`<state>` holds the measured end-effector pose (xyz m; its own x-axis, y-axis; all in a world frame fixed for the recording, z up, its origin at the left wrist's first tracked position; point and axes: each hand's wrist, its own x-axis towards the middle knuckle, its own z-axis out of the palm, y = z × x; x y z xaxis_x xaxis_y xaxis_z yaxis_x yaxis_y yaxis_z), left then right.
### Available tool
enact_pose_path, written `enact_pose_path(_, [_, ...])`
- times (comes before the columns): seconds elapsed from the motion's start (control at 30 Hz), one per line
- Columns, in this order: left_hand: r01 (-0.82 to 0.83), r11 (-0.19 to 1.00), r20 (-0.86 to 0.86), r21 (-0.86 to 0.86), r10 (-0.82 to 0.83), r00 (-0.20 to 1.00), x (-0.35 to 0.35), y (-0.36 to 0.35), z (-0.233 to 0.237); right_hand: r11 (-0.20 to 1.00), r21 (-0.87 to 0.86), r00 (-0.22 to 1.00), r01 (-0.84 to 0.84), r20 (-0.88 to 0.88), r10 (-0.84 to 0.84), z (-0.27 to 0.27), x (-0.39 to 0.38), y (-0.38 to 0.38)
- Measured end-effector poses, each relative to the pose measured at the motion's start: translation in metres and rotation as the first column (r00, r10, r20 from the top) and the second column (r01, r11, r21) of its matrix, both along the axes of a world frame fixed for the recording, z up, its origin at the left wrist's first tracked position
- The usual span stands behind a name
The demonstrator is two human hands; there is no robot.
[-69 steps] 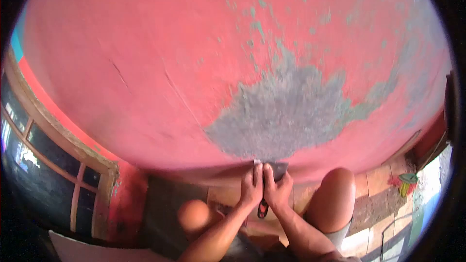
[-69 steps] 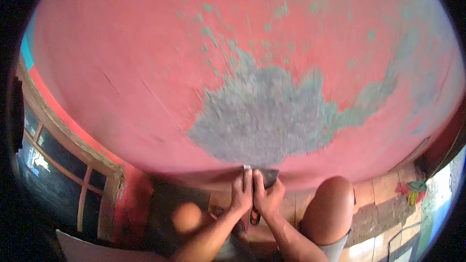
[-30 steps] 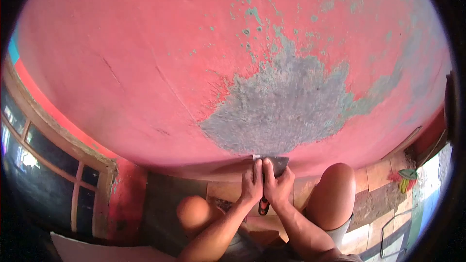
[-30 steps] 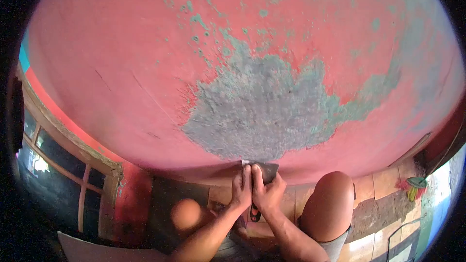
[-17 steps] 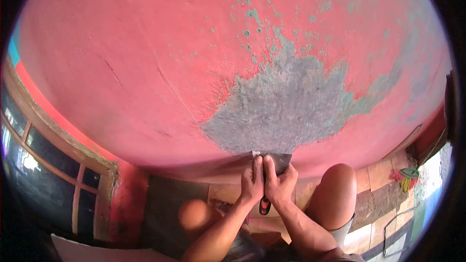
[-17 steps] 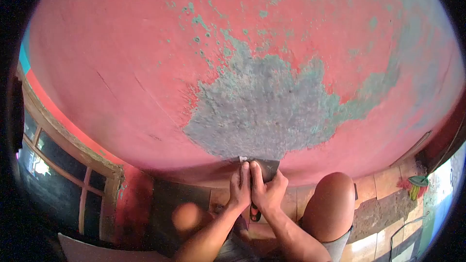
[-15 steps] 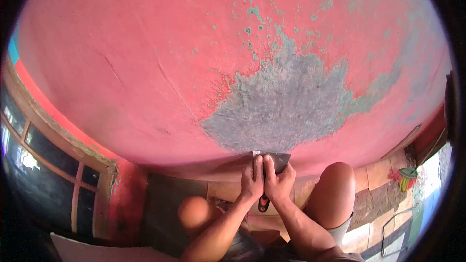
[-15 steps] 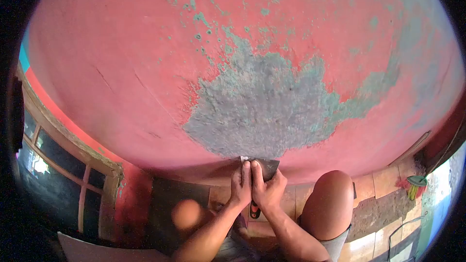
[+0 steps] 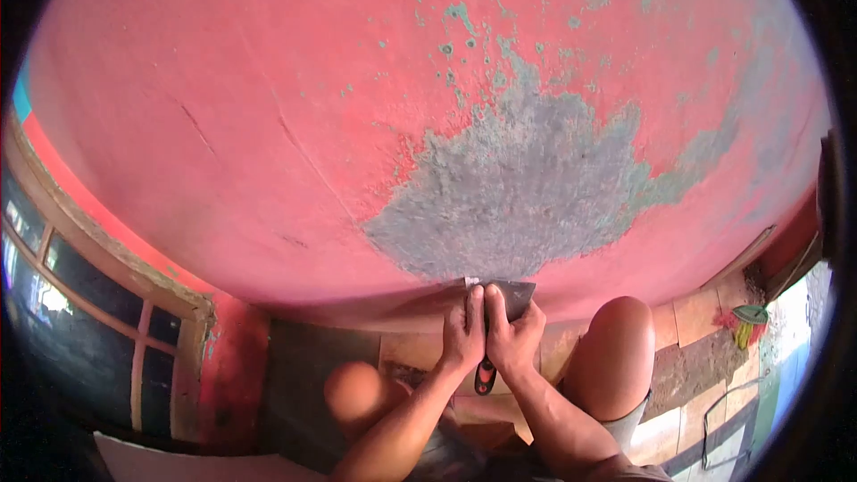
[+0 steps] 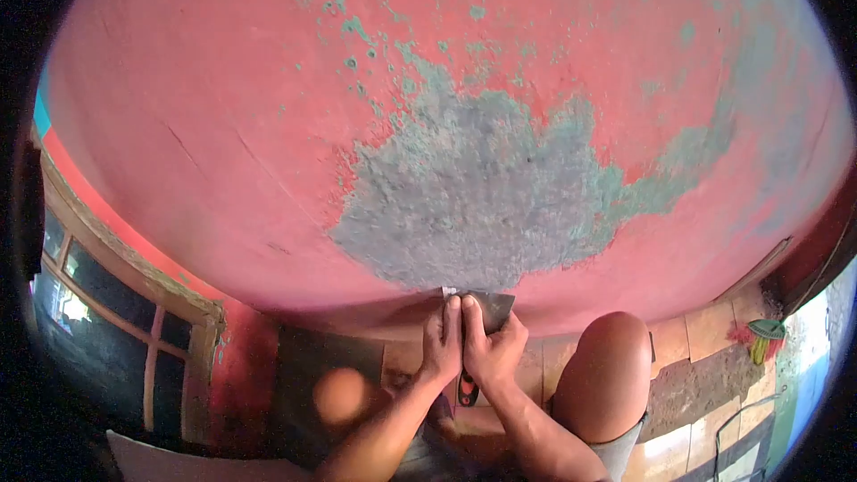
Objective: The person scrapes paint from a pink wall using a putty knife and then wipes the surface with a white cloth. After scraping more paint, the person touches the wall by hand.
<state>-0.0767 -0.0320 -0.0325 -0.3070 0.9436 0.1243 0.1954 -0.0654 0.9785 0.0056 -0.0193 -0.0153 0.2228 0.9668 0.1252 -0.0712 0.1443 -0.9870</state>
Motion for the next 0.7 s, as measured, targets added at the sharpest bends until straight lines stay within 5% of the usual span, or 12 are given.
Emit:
enact_pose_path(0.3, [-0.024,0.995,-0.062,0.1,0.031,0.998,-0.006,0.01,-0.01,0.999,0.041,1.0,-0.015,0.009,0.015,0.006,-0.001,0.003])
enact_pose_path(0.53, [-0.006,0.998,0.046,0.057,0.004,0.999,-0.002,0.008,0.01,1.0,0.015,1.0,-0.007,-0.026,0.008,0.008,-0.002,0.003])
enact_pose_path(0.7, [0.02,1.0,-0.045,0.018,-0.019,0.999,-0.005,0.003,0.008,1.0,0.011,0.999,0.004,-0.034,-0.004,0.002,-0.005,0.001])
